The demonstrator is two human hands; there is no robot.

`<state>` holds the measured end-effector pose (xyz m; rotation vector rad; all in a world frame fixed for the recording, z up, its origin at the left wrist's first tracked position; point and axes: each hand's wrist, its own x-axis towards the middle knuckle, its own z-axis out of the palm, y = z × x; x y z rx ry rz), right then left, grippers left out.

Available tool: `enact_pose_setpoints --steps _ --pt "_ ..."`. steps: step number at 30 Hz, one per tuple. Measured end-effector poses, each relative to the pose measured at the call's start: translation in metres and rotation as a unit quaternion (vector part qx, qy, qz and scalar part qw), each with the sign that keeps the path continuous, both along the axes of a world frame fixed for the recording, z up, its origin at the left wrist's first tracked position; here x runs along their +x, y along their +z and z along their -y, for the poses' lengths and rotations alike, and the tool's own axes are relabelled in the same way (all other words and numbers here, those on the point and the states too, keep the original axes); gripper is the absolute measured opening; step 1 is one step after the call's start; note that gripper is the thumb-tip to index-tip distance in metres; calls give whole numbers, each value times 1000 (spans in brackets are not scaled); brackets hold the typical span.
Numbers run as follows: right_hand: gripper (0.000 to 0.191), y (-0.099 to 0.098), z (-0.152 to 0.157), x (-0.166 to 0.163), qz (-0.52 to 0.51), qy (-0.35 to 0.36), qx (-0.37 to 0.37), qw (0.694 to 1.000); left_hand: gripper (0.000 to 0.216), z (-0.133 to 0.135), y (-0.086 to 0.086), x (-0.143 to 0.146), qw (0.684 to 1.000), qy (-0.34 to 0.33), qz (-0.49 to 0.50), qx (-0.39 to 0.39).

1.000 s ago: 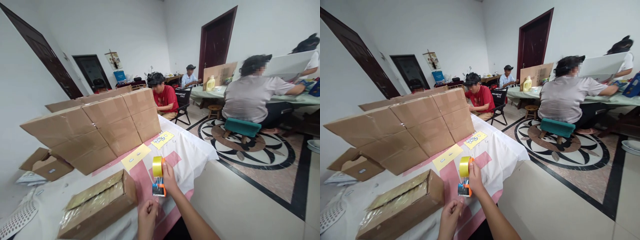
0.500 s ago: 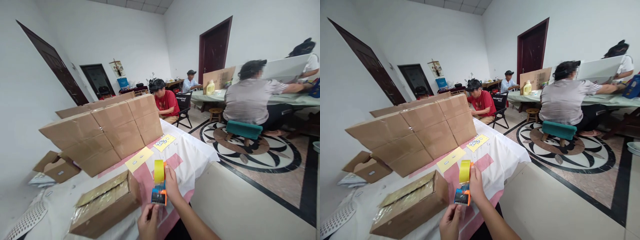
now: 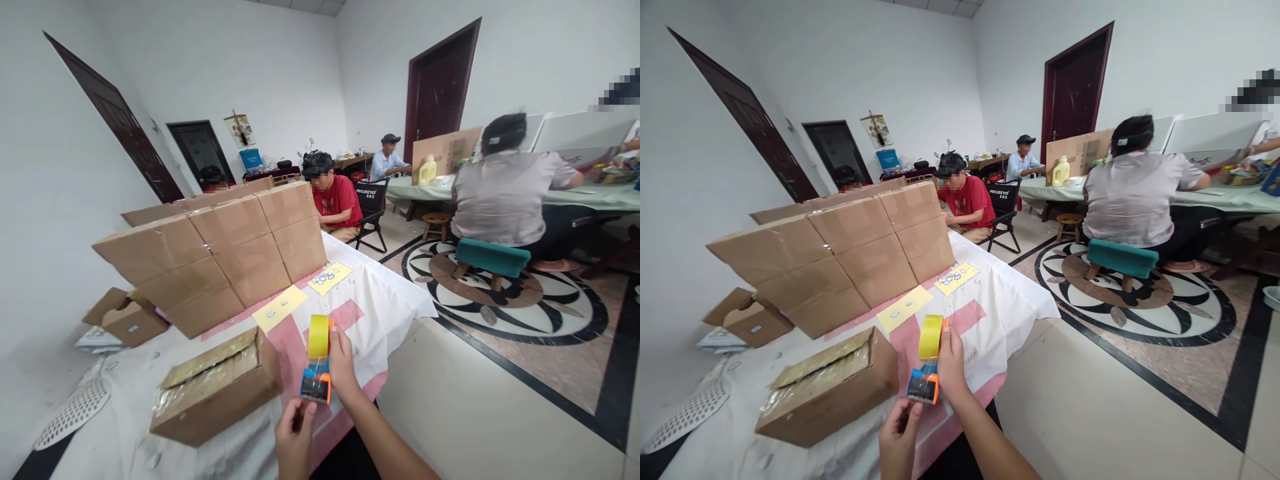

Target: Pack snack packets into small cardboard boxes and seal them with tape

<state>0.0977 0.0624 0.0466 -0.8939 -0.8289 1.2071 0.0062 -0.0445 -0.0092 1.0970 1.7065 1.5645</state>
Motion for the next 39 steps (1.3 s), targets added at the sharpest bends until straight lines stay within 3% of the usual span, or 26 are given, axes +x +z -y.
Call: enact_pose_setpoints --steps 10,20,29,34,39 --pt "48 9 1 5 -28 -5 -16 999 57 -10 -4 3 999 -7 8 30" --pt "46 0 0 4 -46 8 -41 998 57 -8 0 8 999 -14 23 41" --pt "44 -3 0 1 -34 5 -35 999 52 -6 1 4 998 -22 -32 40" --pt "42 7 3 -1 -36 9 -42 998 51 -3 15 1 996 -26 -55 67" --pt "39 24 8 0 -34 17 -47 998 51 7 38 1 997 -24 -47 47"
